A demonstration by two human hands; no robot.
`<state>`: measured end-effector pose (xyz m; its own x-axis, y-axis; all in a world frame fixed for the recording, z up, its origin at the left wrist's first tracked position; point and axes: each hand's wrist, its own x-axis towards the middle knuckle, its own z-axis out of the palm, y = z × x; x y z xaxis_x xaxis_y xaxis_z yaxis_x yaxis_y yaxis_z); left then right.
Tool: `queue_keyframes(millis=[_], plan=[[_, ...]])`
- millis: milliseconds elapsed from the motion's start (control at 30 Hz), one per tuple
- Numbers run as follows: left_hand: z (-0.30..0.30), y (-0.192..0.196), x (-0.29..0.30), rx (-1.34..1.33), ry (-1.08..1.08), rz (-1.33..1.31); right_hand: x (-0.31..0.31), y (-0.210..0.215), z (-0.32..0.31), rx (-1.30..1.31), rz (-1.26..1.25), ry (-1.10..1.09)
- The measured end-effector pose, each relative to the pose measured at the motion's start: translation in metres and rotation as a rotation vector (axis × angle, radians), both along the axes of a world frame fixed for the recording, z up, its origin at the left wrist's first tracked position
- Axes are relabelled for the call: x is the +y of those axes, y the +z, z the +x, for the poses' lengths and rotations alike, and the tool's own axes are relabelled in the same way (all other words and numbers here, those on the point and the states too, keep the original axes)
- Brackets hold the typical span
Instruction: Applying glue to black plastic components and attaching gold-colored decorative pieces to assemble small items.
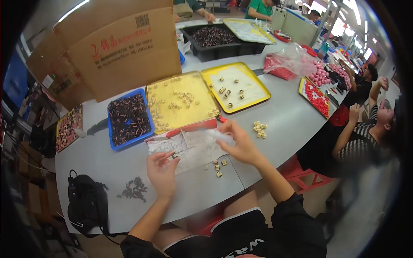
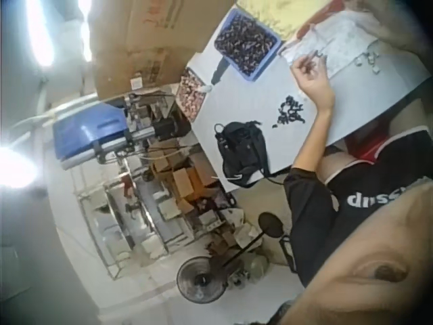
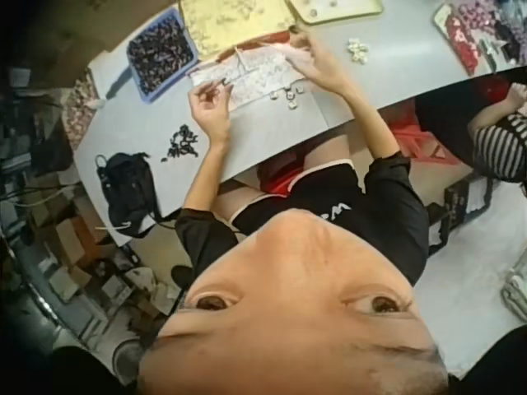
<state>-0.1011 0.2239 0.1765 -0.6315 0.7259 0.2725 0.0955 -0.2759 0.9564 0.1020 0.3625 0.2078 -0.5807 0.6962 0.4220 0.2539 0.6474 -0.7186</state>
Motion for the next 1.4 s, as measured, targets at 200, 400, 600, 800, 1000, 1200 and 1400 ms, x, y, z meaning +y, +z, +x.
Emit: queue_keyframes(millis=[200, 400, 600, 800, 1000, 1200, 1400], plan=[[0.002, 0.001, 0.007, 0.04, 0.005, 0.016, -0.018, -0.03, 0.012, -0.193, 0.138, -0.099], [0.002, 0.0, 0.006, 0.024, 0.014, 0.003, -0.028, -0.008, 0.034, -0.12, 0.373, -0.314], [0.005, -0.001, 0.008, 0.042, 0.014, 0.013, -0.014, -0.029, 0.103, -0.401, 0.262, -0.806], [0.002, -0.007, 0.007, 0.078, 0.042, -0.015, -0.007, -0.051, 0.117, -0.218, 0.184, -0.705], [-0.005, -0.01, 0.013, 0.082, 0.045, 0.025, 0.001, -0.045, 0.118, 0.035, 0.111, -0.636], [-0.001, -0.008, 0.02, 0.068, -0.121, -0.023, 0.009, 0.003, 0.079, 0.315, -0.095, -0.336], [-0.009, 0.0, 0.009, 0.155, -0.045, -0.007, 0.013, 0.027, -0.026, 0.359, -0.408, 0.232]])
